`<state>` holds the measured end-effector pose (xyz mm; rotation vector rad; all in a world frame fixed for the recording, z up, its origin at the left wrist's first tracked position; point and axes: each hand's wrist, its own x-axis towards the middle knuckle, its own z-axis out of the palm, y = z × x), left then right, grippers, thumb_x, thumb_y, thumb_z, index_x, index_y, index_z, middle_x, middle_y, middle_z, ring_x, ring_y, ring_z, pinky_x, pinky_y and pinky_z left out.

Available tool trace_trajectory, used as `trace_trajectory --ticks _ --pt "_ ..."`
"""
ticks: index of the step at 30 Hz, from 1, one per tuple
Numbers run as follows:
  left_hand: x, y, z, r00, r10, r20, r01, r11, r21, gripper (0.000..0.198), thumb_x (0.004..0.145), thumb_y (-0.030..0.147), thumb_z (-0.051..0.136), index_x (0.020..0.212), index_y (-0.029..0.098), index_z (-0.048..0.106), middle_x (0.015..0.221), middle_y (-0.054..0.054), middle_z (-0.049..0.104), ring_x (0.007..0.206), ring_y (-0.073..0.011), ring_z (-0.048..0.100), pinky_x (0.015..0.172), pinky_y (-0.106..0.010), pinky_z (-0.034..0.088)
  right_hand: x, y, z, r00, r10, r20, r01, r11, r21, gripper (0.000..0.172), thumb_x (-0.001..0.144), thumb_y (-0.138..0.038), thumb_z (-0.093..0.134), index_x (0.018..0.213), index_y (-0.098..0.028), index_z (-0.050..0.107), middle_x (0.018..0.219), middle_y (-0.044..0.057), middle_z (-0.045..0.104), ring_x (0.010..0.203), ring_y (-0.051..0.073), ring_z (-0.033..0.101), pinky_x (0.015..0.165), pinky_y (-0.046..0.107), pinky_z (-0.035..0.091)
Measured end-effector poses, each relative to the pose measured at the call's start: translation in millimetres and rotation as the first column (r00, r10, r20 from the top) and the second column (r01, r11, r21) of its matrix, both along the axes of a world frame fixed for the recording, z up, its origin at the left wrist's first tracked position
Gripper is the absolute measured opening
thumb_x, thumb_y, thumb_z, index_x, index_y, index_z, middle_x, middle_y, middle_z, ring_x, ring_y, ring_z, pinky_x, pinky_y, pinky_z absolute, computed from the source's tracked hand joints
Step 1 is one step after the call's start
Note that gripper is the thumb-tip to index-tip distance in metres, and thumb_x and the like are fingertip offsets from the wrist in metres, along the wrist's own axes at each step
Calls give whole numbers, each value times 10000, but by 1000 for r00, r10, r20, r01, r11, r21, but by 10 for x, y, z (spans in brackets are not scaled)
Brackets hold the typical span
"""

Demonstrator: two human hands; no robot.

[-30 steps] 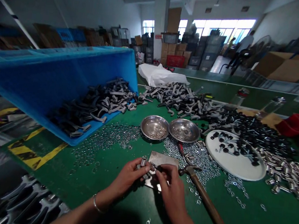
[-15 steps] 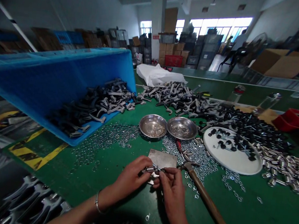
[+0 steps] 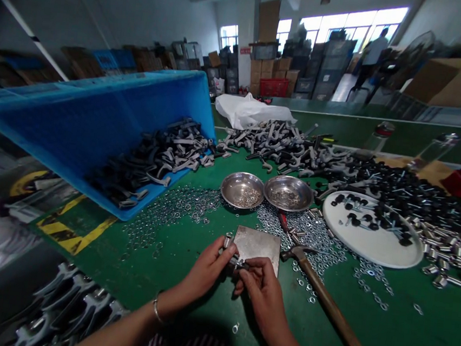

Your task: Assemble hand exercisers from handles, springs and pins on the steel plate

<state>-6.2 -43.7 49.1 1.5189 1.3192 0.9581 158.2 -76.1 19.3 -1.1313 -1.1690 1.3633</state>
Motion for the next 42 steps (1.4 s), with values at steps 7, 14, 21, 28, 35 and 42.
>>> trace_trajectory --ticks 7,14,21,28,35,42 --pt "54 -59 15 993 -32 114 42 996 -84 252 976 425 462 912 192 534 852 -2 558 807 -157 510 752 -265 407 133 7 0 929 -104 354 -11 951 309 215 899 -434 632 1024 -259 619 947 71 732 786 248 724 726 391 585" --pt "29 -60 -3 996 -77 -37 80 994 68 188 991 356 462 917 195 524 869 -1 579 819 -155 530 762 -272 399 -29 35 169 986 166 -28 -168 974 -150 392 930 -611 506 873 -224 523 621 -28 608 418 122 518 411 251 458" --pt "-9 -3 -87 992 -104 -70 113 984 140 183 993 348 464 952 188 544 928 -27 611 853 -163 550 794 -278 411 -37 46 195 943 267 199 -238 958 -159 421 895 -635 556 899 -215 537 644 -26 636 461 100 533 416 198 400" --pt "-97 47 -122 992 -126 10 125 989 75 215 980 368 484 885 181 535 845 5 565 782 -141 507 740 -258 394 35 117 147 796 604 -22 -542 697 -470 734 940 -734 93 844 -186 572 456 -4 576 276 112 384 308 221 289" --pt "-131 68 -159 979 -86 185 110 986 -126 246 966 394 491 910 164 558 851 2 580 804 -145 526 747 -261 415 75 133 43 491 68 868 -343 932 121 352 967 -542 437 898 -213 539 853 106 685 762 270 675 631 329 436" --pt "-215 31 -28 984 -176 39 172 982 77 228 991 381 468 934 178 554 889 -9 600 829 -150 539 774 -268 401 -87 30 92 818 367 443 -333 930 -157 358 1022 -534 283 1001 -240 486 556 -83 481 397 134 438 433 251 394"
